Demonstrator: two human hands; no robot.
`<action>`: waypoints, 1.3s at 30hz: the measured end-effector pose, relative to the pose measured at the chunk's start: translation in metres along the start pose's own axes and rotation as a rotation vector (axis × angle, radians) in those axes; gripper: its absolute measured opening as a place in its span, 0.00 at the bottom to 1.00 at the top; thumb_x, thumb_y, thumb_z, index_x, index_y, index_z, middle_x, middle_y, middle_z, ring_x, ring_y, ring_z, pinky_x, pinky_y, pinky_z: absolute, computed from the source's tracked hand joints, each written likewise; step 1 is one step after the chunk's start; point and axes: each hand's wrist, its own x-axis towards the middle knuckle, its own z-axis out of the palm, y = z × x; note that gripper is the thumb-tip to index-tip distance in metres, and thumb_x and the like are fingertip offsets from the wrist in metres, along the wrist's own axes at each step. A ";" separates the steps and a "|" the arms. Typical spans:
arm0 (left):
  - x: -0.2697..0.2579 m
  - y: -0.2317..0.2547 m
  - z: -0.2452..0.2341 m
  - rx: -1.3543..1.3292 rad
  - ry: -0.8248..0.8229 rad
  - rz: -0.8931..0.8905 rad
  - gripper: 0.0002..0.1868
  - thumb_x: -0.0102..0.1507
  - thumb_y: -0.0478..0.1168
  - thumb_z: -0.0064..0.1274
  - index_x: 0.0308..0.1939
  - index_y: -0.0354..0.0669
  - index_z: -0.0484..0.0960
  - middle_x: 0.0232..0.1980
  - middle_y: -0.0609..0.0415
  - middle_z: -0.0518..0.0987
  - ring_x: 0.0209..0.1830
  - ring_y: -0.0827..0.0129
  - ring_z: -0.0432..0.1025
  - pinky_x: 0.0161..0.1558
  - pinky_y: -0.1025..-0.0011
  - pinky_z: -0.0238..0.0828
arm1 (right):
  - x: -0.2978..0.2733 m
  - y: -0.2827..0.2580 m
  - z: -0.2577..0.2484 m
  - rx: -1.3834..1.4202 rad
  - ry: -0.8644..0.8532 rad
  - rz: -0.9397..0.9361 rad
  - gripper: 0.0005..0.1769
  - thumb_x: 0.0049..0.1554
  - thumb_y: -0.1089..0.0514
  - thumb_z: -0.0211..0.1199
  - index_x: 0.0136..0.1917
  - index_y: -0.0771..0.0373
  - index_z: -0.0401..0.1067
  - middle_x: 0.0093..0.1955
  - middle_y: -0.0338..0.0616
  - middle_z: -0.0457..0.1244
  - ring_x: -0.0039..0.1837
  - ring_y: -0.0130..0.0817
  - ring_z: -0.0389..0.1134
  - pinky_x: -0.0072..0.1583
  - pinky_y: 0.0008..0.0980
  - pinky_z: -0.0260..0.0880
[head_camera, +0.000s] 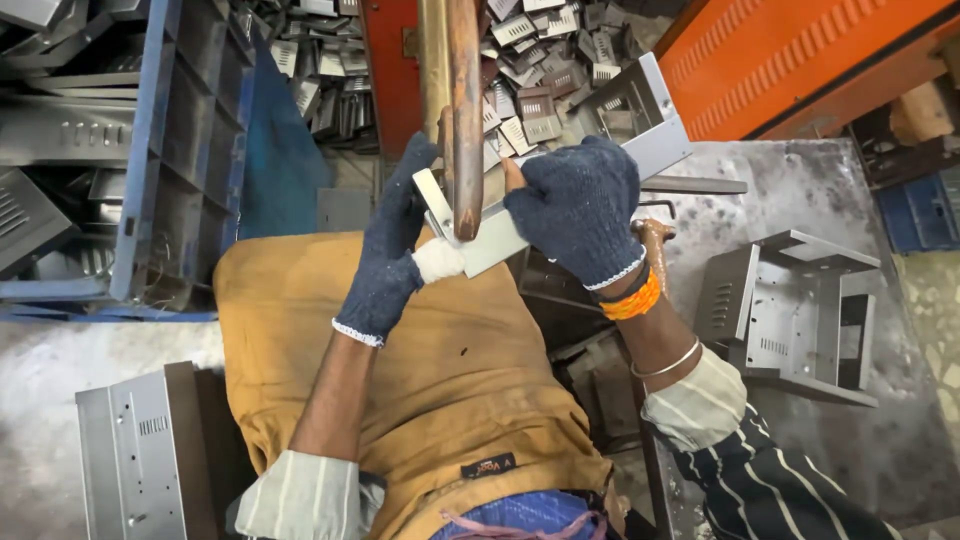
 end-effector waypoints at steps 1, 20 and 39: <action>0.001 -0.002 0.000 -0.009 -0.001 0.005 0.57 0.55 0.46 0.73 0.83 0.42 0.58 0.89 0.51 0.53 0.91 0.63 0.46 0.88 0.61 0.43 | 0.000 0.000 0.001 0.000 0.000 0.004 0.24 0.57 0.55 0.71 0.23 0.60 0.67 0.24 0.49 0.57 0.29 0.52 0.58 0.39 0.49 0.56; 0.026 -0.011 -0.010 -0.237 -0.038 -0.067 0.55 0.57 0.45 0.67 0.83 0.40 0.53 0.84 0.50 0.59 0.86 0.59 0.53 0.84 0.61 0.48 | 0.003 0.004 0.012 -0.064 0.001 0.076 0.19 0.55 0.52 0.69 0.26 0.57 0.70 0.26 0.50 0.60 0.33 0.52 0.62 0.40 0.50 0.58; -0.159 -0.120 -0.061 -0.891 0.788 -0.139 0.34 0.69 0.60 0.34 0.67 0.39 0.72 0.67 0.47 0.74 0.67 0.55 0.68 0.69 0.57 0.62 | -0.110 -0.045 0.022 0.629 -0.028 0.607 0.27 0.64 0.50 0.63 0.26 0.61 0.66 0.25 0.39 0.57 0.31 0.30 0.55 0.38 0.36 0.55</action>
